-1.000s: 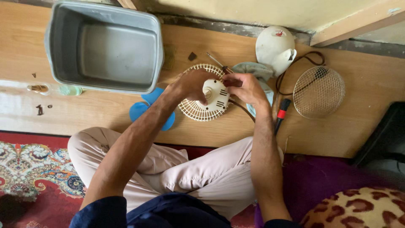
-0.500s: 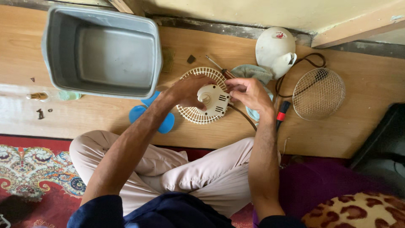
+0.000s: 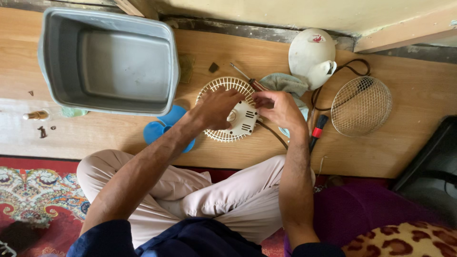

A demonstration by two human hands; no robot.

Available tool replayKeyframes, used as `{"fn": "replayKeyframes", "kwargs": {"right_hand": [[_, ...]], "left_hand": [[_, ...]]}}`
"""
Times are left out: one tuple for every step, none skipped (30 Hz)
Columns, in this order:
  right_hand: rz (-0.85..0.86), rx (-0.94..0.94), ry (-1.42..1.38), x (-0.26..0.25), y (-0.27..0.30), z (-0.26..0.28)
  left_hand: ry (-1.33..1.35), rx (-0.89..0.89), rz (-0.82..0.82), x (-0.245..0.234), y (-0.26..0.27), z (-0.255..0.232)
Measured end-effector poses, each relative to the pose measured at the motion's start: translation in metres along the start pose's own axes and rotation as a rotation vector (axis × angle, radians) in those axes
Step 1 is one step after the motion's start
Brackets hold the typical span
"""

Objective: The person sits on the floor and assembles a small electric fan. They use a screwdriver to attach the fan blades to the motor housing, secure the central cap, and tighten screws on the fan cage.

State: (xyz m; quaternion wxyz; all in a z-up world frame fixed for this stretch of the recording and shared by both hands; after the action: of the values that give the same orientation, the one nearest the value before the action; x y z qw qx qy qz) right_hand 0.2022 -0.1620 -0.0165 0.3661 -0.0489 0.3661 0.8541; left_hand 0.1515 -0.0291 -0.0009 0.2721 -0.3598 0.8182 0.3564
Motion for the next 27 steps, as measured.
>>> {"fn": "replayKeyframes", "kwargs": {"right_hand": [[-0.004,-0.011,0.010,0.000,0.000,-0.001],[-0.008,-0.021,0.019,0.000,0.000,-0.002],[-0.009,-0.041,0.034,-0.001,0.000,-0.002],[-0.009,-0.060,0.048,-0.001,0.000,-0.002],[-0.011,-0.080,0.063,-0.001,0.001,-0.001],[-0.029,-0.099,0.074,-0.004,0.002,0.001],[-0.048,-0.118,0.086,-0.007,0.004,0.003],[-0.067,-0.137,0.098,-0.009,0.007,0.006],[-0.087,-0.116,0.098,-0.012,0.010,0.005],[-0.108,-0.096,0.098,-0.016,0.015,0.004],[-0.125,-0.075,0.098,-0.018,0.018,0.002],[-0.099,-0.082,0.063,-0.016,0.020,0.002],[-0.073,-0.092,0.027,-0.015,0.020,0.002],[-0.047,-0.103,-0.009,-0.013,0.020,0.001],[-0.007,-0.077,-0.060,-0.008,0.018,-0.004],[0.032,-0.052,-0.111,-0.003,0.016,-0.009],[0.072,-0.025,-0.162,0.002,0.015,-0.013],[0.069,-0.043,-0.122,0.002,0.015,-0.013],[0.066,-0.063,-0.085,0.002,0.015,-0.011],[0.062,-0.082,-0.048,0.003,0.015,-0.008],[0.054,-0.068,-0.032,0.003,0.015,-0.008],[0.047,-0.053,-0.016,0.003,0.015,-0.008],[0.038,-0.040,0.000,0.003,0.015,-0.007],[0.033,-0.029,0.039,0.003,0.014,-0.007],[0.028,-0.019,0.079,0.003,0.014,-0.007],[0.023,-0.009,0.118,0.003,0.013,-0.007],[0.015,-0.021,0.123,0.003,0.013,-0.005]], "left_hand": [[-0.032,0.005,0.009,0.003,-0.002,-0.001],[-0.042,0.001,0.003,0.005,-0.003,-0.002],[-0.054,-0.003,-0.005,0.006,-0.004,-0.003],[-0.065,-0.007,-0.014,0.006,-0.005,-0.005],[-0.066,-0.013,-0.011,0.006,-0.005,-0.005],[-0.067,-0.019,-0.008,0.005,-0.005,-0.006],[-0.067,-0.023,-0.005,0.004,-0.005,-0.008],[-0.077,-0.033,-0.001,0.002,-0.004,-0.009],[-0.084,-0.042,0.001,0.000,-0.003,-0.011],[-0.092,-0.050,0.003,-0.002,-0.002,-0.013],[-0.099,-0.058,0.006,-0.004,-0.001,-0.015],[-0.106,-0.066,0.008,-0.004,0.000,-0.017],[-0.116,-0.076,0.009,-0.006,0.001,-0.017],[-0.116,-0.078,0.009,-0.006,0.002,-0.017],[-0.113,-0.080,0.010,-0.005,0.002,-0.017],[-0.111,-0.082,0.011,-0.003,0.002,-0.016],[-0.118,-0.078,-0.002,-0.002,0.000,-0.017],[-0.125,-0.073,-0.015,-0.001,-0.002,-0.017],[-0.134,-0.069,-0.028,-0.001,-0.003,-0.017],[-0.129,-0.079,-0.012,0.002,-0.002,-0.016],[-0.124,-0.088,0.004,0.004,-0.002,-0.016],[-0.120,-0.096,0.019,0.005,-0.001,-0.016],[-0.112,-0.099,0.022,0.004,0.000,-0.017],[-0.104,-0.103,0.024,0.002,0.001,-0.018],[-0.096,-0.107,0.026,0.001,0.001,-0.018],[-0.098,-0.111,0.041,0.001,0.001,-0.018],[-0.098,-0.115,0.055,0.002,0.000,-0.018]]}}
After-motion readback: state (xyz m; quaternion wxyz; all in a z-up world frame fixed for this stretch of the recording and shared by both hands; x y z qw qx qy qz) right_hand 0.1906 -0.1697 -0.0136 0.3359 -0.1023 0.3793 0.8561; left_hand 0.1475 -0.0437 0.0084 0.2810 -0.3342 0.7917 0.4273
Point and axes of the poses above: each hand's wrist, its own y-axis away from the middle knuckle, its own x-axis out of the palm, z = x × y, the point moved 10 cm from there along -y, towards the middle knuckle, and after that the axes turned 7 degrees about x, right-handed, at the moved point
